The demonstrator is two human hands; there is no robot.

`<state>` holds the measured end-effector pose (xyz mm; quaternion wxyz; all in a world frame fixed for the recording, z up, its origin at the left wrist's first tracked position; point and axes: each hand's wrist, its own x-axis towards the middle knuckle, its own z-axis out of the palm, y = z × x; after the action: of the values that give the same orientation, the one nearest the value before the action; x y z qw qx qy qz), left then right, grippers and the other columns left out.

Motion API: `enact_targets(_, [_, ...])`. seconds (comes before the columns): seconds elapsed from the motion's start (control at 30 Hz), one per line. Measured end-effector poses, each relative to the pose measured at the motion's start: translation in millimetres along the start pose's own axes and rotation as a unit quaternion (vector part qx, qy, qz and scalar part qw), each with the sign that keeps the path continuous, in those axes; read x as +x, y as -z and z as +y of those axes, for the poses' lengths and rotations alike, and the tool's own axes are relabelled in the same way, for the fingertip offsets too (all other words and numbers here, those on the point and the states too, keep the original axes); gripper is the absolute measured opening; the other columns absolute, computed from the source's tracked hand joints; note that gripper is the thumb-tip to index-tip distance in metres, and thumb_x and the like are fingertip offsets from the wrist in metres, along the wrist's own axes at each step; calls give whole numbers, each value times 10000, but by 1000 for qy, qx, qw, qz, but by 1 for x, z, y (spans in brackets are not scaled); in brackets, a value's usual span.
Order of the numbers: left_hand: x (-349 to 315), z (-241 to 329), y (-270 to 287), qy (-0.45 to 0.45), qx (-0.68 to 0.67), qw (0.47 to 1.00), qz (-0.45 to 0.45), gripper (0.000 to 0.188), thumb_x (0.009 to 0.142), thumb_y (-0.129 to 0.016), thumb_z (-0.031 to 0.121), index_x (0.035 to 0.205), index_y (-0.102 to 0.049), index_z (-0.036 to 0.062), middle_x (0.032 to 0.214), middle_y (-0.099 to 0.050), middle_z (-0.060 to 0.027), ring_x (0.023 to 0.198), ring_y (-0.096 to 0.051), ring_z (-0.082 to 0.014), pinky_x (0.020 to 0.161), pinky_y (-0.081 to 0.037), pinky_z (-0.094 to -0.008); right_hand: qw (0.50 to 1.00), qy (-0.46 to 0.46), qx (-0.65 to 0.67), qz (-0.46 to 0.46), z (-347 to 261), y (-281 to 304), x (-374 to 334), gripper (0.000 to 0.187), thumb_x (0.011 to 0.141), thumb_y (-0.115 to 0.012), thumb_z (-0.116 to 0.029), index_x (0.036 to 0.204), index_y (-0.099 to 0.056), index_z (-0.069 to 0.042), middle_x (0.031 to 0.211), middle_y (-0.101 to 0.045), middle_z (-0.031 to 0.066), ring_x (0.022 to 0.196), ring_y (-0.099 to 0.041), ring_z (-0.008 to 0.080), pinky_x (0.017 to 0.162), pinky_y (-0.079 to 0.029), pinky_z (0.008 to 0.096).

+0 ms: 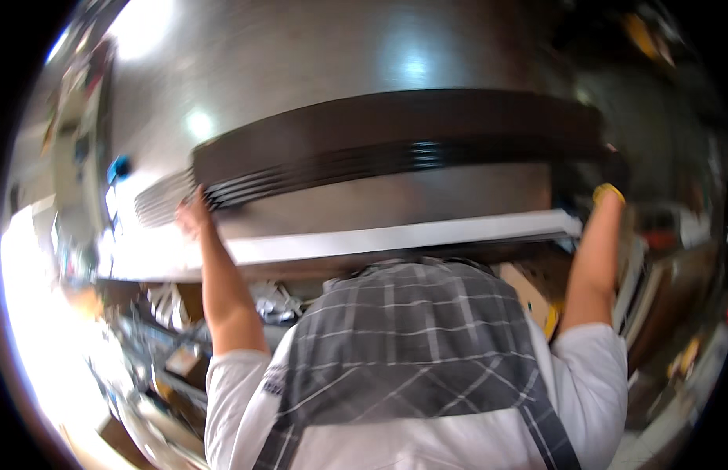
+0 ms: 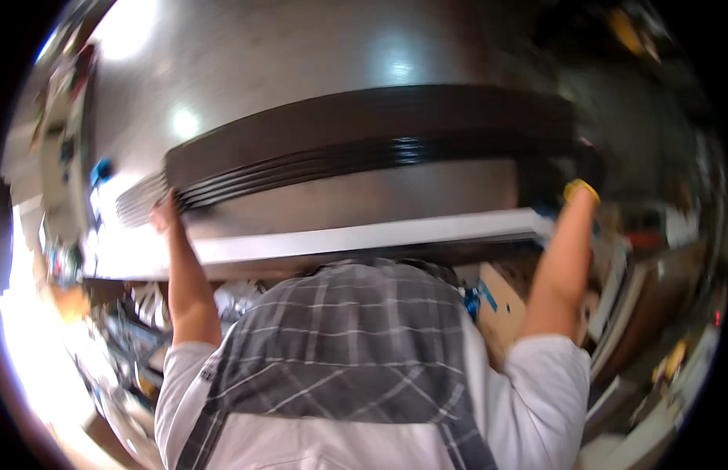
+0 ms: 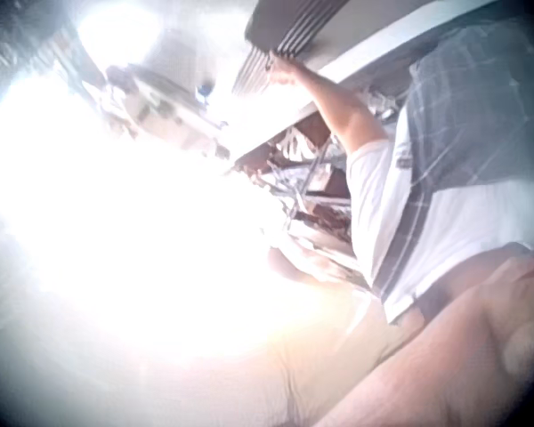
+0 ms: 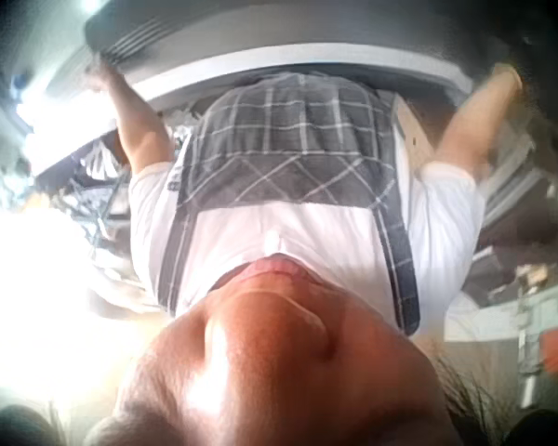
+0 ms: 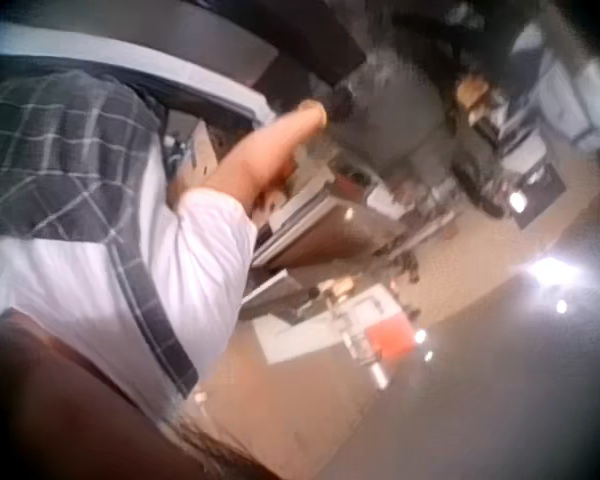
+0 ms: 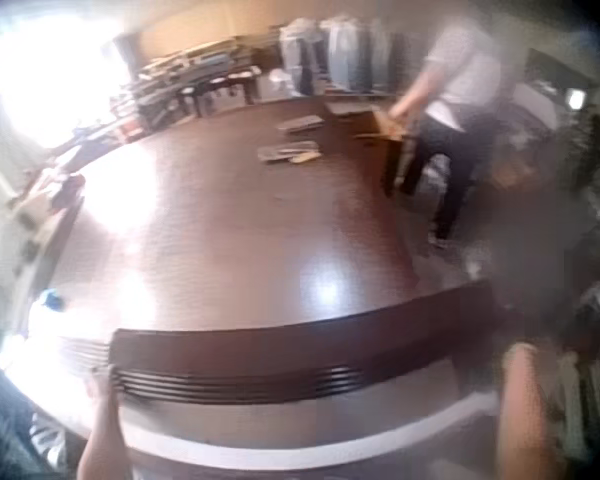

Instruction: The person arranges long, dark wooden planks on a large metal workbench. They pick up individual planks, align them with a stack of similar pieces, and place them down repeatedly. The person wears black gloves and a checkered apron while performing the task in a workshop environment.

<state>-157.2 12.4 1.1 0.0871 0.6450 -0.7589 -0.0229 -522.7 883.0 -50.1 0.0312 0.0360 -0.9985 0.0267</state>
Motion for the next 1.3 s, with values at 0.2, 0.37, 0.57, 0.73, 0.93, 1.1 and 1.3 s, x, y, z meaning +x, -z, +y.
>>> enact_targets(0.2, [-149,86,-8,-474,-211,841,155,262,787,-669,173,1022,-584,94,1129,-594,-75,1070,-527,-253,929,-360,-427,946,-81,307,-57,-130,89,-128,219,818,-540,-151,972,-638,-29,940,-657,135,875,-628,236,795,-469,319])
enact_targets(0.37, [-341,158,30,-783,-236,509,-270,441,739,-645,112,1165,-533,84,1226,-533,-95,1091,-496,-287,904,-376,-423,946,-16,308,-101,-139,90,-173,351,727,-657,-86,1076,-624,-68,1065,-629,113,1010,-581,262,892,-436,324])
enact_targets(0.57, [-403,173,39,-850,-178,388,-307,564,787,-624,321,1257,-482,44,1313,-451,-64,1137,-438,-239,947,-350,-365,979,29,197,38,-175,83,-194,294,711,-645,-70,1004,-637,-67,1103,-589,129,1051,-525,321,939,-401,394])
enact_targets(0.73, [-402,172,40,-855,-166,401,-284,581,779,-616,360,1248,-497,37,1310,-455,-43,1140,-434,-207,959,-347,-333,982,30,92,161,-197,73,-212,247,721,-632,-101,966,-630,-66,1099,-582,120,1106,-487,334,943,-392,404])
enact_targets(0.93, [-401,172,44,-851,-162,403,-294,581,783,-615,338,1265,-480,41,1316,-448,-47,1129,-444,-217,950,-353,-340,963,-91,204,148,-199,67,-201,165,696,-642,-77,859,-620,-70,886,-619,111,902,-575,299,807,-456,390])
enact_targets(1.1, [-398,169,37,-827,-205,417,-315,589,755,-633,229,1296,-455,78,1341,-436,-51,1098,-468,-232,943,-362,-344,976,-82,200,25,-246,98,-228,139,683,-649,-99,812,-611,-59,822,-612,181,820,-594,308,759,-464,385])
enact_targets(1.3, [-395,175,45,-819,-205,388,-370,511,699,-561,15,1201,-547,108,1298,-482,-76,1077,-483,-260,949,-363,-366,915,183,358,-25,-288,103,-282,157,773,-607,-183,851,-597,-47,896,-601,147,958,-553,322,873,-414,423])
